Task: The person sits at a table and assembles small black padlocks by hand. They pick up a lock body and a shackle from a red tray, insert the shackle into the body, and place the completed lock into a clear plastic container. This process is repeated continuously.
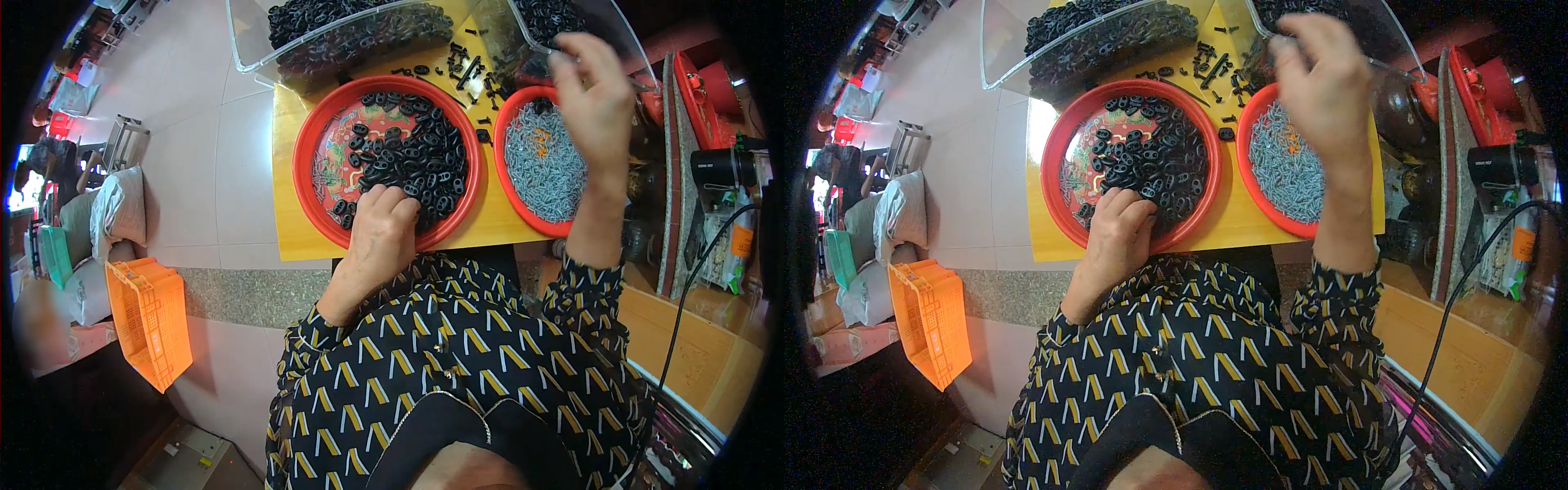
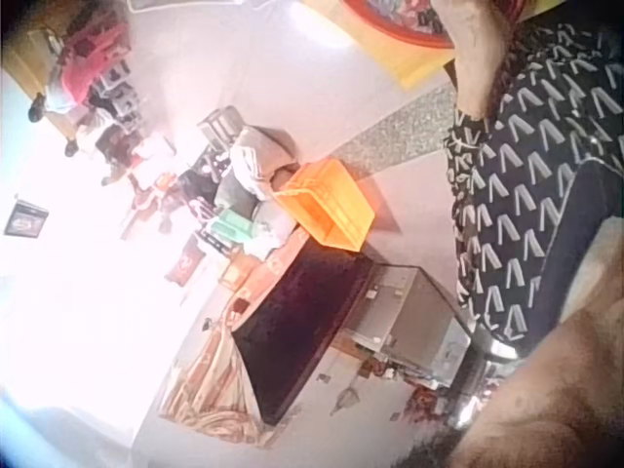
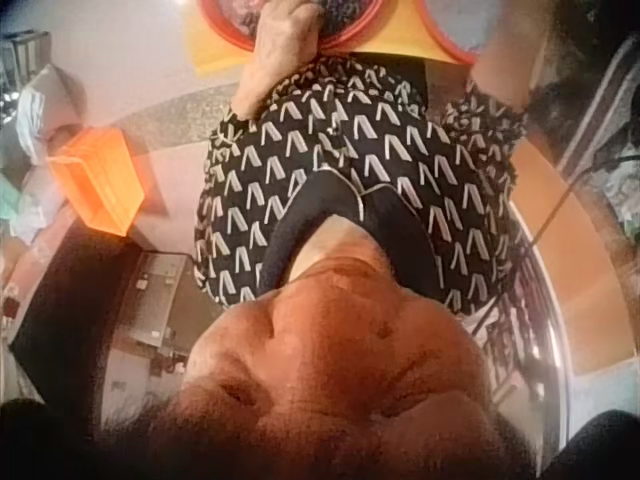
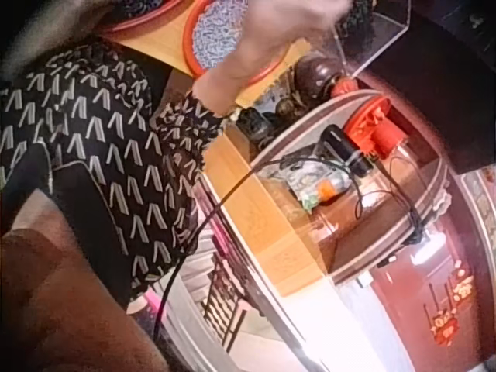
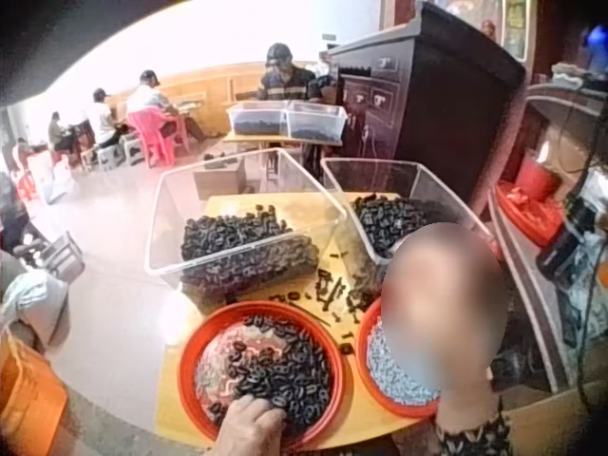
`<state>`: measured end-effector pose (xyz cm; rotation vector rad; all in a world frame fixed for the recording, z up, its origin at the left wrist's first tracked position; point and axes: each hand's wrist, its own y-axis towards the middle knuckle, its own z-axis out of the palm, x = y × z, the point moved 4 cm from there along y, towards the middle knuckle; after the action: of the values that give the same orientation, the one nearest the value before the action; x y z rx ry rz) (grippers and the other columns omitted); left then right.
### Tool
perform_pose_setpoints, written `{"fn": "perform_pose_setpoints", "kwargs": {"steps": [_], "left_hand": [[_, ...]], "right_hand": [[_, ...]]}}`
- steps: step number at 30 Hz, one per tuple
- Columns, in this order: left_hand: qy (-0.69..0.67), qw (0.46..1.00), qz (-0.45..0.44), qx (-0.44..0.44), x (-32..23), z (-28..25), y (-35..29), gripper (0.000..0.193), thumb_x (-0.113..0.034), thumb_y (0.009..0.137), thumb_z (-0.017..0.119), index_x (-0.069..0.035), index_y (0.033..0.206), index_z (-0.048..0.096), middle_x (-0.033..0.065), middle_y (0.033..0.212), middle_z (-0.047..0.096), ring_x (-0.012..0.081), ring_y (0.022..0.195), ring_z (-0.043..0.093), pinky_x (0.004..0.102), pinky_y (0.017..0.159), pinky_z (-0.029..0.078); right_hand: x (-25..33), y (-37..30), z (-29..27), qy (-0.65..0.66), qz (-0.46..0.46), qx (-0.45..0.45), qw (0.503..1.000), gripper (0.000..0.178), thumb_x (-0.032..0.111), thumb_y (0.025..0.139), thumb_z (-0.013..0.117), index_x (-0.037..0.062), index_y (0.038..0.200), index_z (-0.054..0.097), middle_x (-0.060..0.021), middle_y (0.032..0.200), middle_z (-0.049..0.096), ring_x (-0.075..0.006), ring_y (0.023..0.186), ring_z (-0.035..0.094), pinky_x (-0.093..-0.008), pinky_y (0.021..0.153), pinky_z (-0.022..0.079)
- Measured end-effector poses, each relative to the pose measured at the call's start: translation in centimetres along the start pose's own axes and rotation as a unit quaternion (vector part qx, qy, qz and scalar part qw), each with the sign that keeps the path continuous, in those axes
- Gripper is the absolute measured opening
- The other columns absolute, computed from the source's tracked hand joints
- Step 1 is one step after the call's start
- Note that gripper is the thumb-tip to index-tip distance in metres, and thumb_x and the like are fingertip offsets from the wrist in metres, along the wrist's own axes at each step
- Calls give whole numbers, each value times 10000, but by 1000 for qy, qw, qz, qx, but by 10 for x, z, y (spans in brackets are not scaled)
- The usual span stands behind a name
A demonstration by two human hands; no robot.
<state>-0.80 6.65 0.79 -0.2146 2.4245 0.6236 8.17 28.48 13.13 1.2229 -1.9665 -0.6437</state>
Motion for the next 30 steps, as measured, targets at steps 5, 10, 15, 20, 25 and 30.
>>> {"fn": "perform_pose_setpoints", "kwargs": {"steps": [5, 10, 15, 20, 25, 30], "left_hand": [[-260, 947, -189, -12, 13, -12, -4, 104, 17, 713, 589, 9, 815, 571, 62, 702, 549, 177, 667, 523, 255, 588, 399], [-523, 787, -328, -15, 19, -11, -10, 119, -49, 806, 566, 28, 893, 588, 12, 739, 583, 51, 628, 498, 175, 562, 391], [-580, 734, -354, -24, 19, -8, -15, 153, -81, 817, 563, 24, 926, 587, 31, 752, 599, 63, 636, 525, 178, 569, 412], [-589, 725, -355, -38, 18, -8, -17, 169, -41, 800, 577, 29, 954, 579, 41, 775, 611, 76, 682, 556, 189, 612, 444], [-563, 763, -305, -87, 11, -15, -12, 165, 7, 779, 585, 41, 940, 576, 48, 781, 614, 91, 724, 571, 206, 673, 462], [-534, 796, -278, -63, 18, -19, -13, 69, -18, 789, 582, 27, 841, 573, 44, 760, 610, 87, 691, 562, 196, 642, 450]], "right_hand": [[42, -72, 40, 269, 124, 236, 926, 156, 21, 743, 576, -13, 894, 595, -129, 832, 602, -217, 761, 593, -285, 680, 468], [69, -109, 72, 446, 264, 364, 774, 161, 26, 807, 562, -21, 960, 565, -16, 799, 577, -54, 747, 533, -187, 653, 444], [76, -113, 79, 509, 360, 386, 680, 113, 30, 808, 559, -11, 913, 564, -13, 747, 567, -46, 642, 532, -171, 559, 447], [74, -116, 81, 524, 388, 377, 658, 97, 30, 814, 545, -12, 901, 552, -23, 729, 564, -61, 612, 550, -170, 519, 456], [76, -124, 85, 590, 417, 362, 589, 125, 81, 826, 534, -22, 896, 548, -58, 724, 576, -105, 598, 581, -201, 493, 476], [85, -125, 84, 586, 436, 399, 554, 149, 98, 846, 516, -36, 904, 543, -92, 756, 586, -128, 617, 599, -212, 511, 498]]}}
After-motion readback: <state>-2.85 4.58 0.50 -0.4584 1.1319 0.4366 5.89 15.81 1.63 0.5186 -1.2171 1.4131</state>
